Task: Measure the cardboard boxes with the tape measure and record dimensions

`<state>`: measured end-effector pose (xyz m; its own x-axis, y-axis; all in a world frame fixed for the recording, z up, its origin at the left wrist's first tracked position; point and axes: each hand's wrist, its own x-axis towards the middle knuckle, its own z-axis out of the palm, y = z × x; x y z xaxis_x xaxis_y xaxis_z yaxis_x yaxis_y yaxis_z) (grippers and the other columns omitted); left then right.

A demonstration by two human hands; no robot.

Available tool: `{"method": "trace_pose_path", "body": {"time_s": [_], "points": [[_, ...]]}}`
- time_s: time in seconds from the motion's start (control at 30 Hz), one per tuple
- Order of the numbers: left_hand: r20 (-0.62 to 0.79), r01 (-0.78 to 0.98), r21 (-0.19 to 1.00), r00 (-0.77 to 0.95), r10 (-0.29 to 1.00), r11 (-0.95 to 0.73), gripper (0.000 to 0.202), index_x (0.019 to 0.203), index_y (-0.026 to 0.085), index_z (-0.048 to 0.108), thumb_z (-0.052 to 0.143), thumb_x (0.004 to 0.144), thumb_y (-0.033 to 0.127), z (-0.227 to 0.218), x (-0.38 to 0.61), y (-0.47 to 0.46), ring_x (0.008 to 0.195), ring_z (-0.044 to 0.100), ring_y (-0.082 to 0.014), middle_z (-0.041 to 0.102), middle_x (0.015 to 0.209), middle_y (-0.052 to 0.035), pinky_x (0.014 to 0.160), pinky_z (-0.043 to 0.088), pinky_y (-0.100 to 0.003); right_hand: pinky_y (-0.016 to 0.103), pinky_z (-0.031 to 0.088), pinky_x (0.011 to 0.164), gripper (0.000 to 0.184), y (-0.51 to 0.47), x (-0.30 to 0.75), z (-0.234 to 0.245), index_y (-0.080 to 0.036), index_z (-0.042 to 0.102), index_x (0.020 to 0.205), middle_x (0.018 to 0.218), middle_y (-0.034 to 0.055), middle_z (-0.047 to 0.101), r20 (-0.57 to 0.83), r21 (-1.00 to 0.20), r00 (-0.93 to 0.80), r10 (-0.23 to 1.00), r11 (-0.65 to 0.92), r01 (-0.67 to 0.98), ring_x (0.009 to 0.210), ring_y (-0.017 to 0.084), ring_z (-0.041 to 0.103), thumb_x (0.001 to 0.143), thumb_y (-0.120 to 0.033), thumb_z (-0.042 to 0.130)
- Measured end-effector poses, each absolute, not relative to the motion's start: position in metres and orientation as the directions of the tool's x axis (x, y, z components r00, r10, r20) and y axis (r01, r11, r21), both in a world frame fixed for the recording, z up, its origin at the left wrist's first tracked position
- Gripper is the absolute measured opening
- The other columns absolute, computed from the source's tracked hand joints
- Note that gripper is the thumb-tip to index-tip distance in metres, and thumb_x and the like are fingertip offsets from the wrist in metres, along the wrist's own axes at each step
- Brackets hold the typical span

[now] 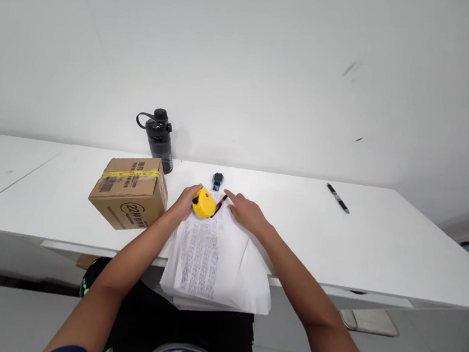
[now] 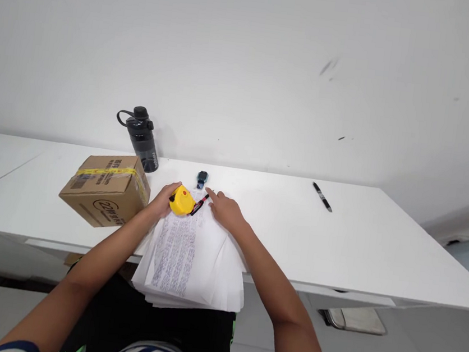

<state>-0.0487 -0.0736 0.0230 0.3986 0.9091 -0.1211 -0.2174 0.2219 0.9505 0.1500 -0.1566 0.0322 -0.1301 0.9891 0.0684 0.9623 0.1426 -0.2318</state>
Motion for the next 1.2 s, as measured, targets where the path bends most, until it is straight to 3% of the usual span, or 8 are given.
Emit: {"method": "trace_pose_path", "body": {"time_s": [0.07, 0.17, 0.47, 0.67, 0.8, 0.97, 1.07, 1.2], "points": [[-0.067, -0.182, 0.973, 0.369, 0.927, 0.143, 0.044, 0.069, 0.020, 0.052, 0.068, 0.065, 0.061, 0.023, -0.056, -0.066, 0.059, 0.054, -0.0145, 0.056, 0.063, 0.0028, 0.062, 0.044, -0.028, 0.031, 0.046, 0.077, 0.044, -0.141, 0.152, 0.026, -0.023, 0.049, 0.143, 0.118, 0.0140, 0.066, 0.019, -0.066, -0.161, 0.987, 0.162, 0.985, 0.092, 0.023, 0.067, 0.101, -0.026, 0.037], [0.019, -0.054, 0.999, 0.317, 0.948, -0.002, 0.043, 0.065, 0.020, 0.051, 0.061, 0.074, 0.060, 0.022, -0.065, -0.057, 0.059, 0.051, -0.0141, 0.054, 0.060, 0.0027, 0.061, 0.040, -0.028, 0.032, 0.043, 0.079, 0.041, -0.136, 0.166, 0.023, -0.020, 0.059, 0.132, 0.113, 0.0138, 0.069, 0.002, -0.032, -0.157, 0.988, 0.157, 0.987, 0.094, 0.024, 0.066, 0.100, -0.020, 0.034], [0.187, 0.133, 0.966, 0.244, 0.952, -0.224, 0.035, 0.071, 0.019, 0.055, 0.046, 0.091, 0.045, 0.010, -0.065, -0.055, 0.069, 0.052, -0.0149, 0.055, 0.069, 0.0004, 0.067, 0.041, -0.027, 0.027, 0.038, 0.058, 0.065, -0.136, 0.180, 0.014, -0.028, 0.021, 0.158, 0.111, 0.0093, 0.068, -0.052, -0.009, -0.153, 0.987, 0.153, 0.988, 0.076, 0.019, 0.066, 0.095, -0.015, 0.035], [0.158, 0.127, 0.972, 0.264, 0.952, -0.197, 0.036, 0.073, 0.019, 0.060, 0.049, 0.090, 0.049, 0.009, -0.062, -0.059, 0.072, 0.055, -0.0151, 0.060, 0.073, -0.0005, 0.069, 0.044, -0.027, 0.029, 0.040, 0.061, 0.045, -0.127, 0.171, 0.017, -0.020, 0.053, 0.137, 0.113, 0.0119, 0.069, -0.024, -0.022, -0.131, 0.991, 0.130, 0.991, 0.086, 0.022, 0.067, 0.097, -0.019, 0.034], [0.193, 0.145, 0.962, 0.244, 0.950, -0.232, 0.036, 0.071, 0.020, 0.058, 0.052, 0.089, 0.050, 0.007, -0.060, -0.060, 0.070, 0.053, -0.0144, 0.057, 0.072, 0.0003, 0.069, 0.043, -0.027, 0.029, 0.039, 0.060, 0.046, -0.141, 0.183, 0.011, -0.020, 0.049, 0.141, 0.111, 0.0096, 0.069, 0.002, -0.082, -0.127, 0.992, 0.126, 0.989, 0.076, 0.019, 0.065, 0.098, -0.022, 0.034], [0.272, 0.155, 0.941, 0.182, 0.945, -0.301, 0.035, 0.077, 0.020, 0.060, 0.051, 0.090, 0.051, 0.006, -0.058, -0.061, 0.074, 0.054, -0.0144, 0.060, 0.076, 0.0000, 0.073, 0.044, -0.027, 0.028, 0.031, 0.056, 0.047, -0.141, 0.181, 0.008, -0.029, 0.055, 0.138, 0.102, 0.0071, 0.068, -0.021, 0.030, -0.296, 0.955, 0.296, 0.955, 0.074, 0.019, 0.063, 0.098, -0.018, 0.033], [0.320, 0.221, 0.911, 0.155, 0.934, -0.349, 0.035, 0.078, 0.020, 0.060, 0.052, 0.091, 0.052, 0.007, -0.059, -0.062, 0.073, 0.054, -0.0146, 0.059, 0.075, -0.0004, 0.070, 0.043, -0.027, 0.029, 0.034, 0.059, 0.039, -0.146, 0.182, 0.015, -0.022, 0.063, 0.125, 0.093, 0.0079, 0.070, 0.086, -0.071, -0.305, 0.948, 0.311, 0.948, 0.072, 0.020, 0.063, 0.099, -0.024, 0.033], [0.348, 0.301, 0.879, 0.123, 0.929, -0.369, 0.033, 0.082, 0.021, 0.057, 0.053, 0.091, 0.053, 0.004, -0.060, -0.063, 0.072, 0.054, -0.0142, 0.059, 0.080, -0.0002, 0.069, 0.042, -0.027, 0.029, 0.039, 0.058, 0.035, -0.172, 0.176, 0.024, -0.019, 0.064, 0.093, 0.069, 0.0033, 0.064, 0.301, -0.552, -0.048, 0.953, 0.215, 0.806, 0.058, 0.017, 0.056, 0.096, -0.048, 0.044]]}}
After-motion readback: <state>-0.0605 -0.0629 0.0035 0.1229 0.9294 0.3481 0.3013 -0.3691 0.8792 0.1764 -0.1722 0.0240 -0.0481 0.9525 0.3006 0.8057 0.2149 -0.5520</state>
